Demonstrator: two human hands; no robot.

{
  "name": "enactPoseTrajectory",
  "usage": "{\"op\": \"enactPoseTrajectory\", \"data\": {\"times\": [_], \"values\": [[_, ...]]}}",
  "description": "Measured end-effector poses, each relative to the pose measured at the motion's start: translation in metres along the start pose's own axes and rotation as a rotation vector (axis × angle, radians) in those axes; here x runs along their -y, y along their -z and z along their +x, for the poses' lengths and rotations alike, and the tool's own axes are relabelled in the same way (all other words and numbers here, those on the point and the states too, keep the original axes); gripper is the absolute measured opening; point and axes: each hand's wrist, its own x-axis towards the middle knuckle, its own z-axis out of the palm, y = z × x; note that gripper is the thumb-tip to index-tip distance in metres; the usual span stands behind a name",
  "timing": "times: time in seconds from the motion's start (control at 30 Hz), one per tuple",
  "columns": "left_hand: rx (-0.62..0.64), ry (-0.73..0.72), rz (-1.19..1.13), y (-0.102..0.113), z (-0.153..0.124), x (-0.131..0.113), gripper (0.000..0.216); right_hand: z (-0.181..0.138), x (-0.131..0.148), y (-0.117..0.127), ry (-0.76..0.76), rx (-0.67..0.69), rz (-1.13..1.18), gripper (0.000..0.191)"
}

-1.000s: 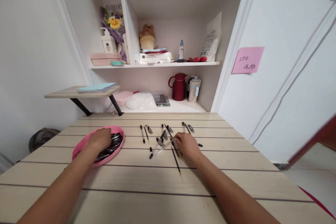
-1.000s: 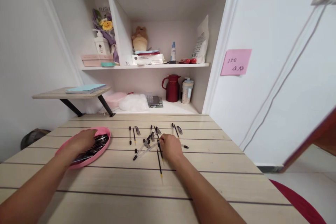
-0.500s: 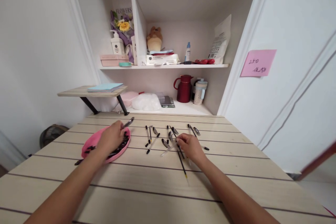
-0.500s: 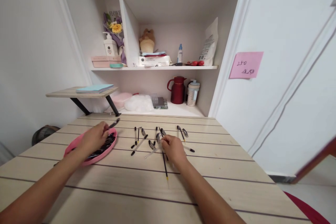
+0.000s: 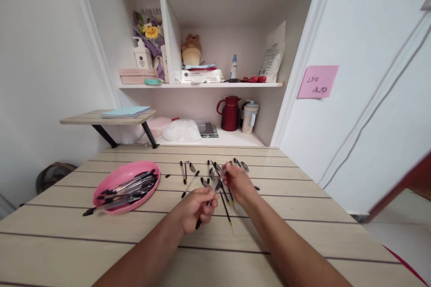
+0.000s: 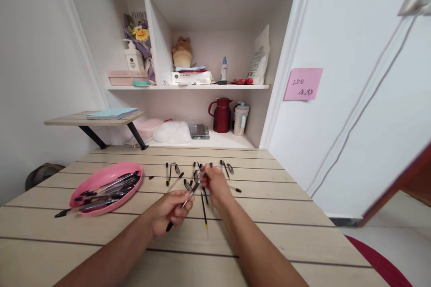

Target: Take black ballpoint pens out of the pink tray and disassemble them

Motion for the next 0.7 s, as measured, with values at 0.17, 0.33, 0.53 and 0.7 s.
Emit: {"op": "enactPoseTrajectory", "data": {"times": [0.17,0.33,0.53,0.7], "values": [[-0.022,-0.015,0.070,0.011,-0.008,0.004,0.026,0.012,0.015,0.027,-0.109,-0.043,-0.011,0.014],[-0.127,-0.091,0.086,0.013,-0.001,0.006,0.026,-0.001,-0.003,0.012,-0.203,0.095,-0.165,0.018],[-0.164,-0.084,0.106,0.013,0.002,0.009,0.029,-0.007,-0.020,-0.006,-0.100,0.073,-0.281,0.033],[-0.143,-0.062,0.113,0.012,-0.001,0.007,0.029,-0.007,-0.020,-0.009,-0.069,0.065,-0.258,0.035]]}}
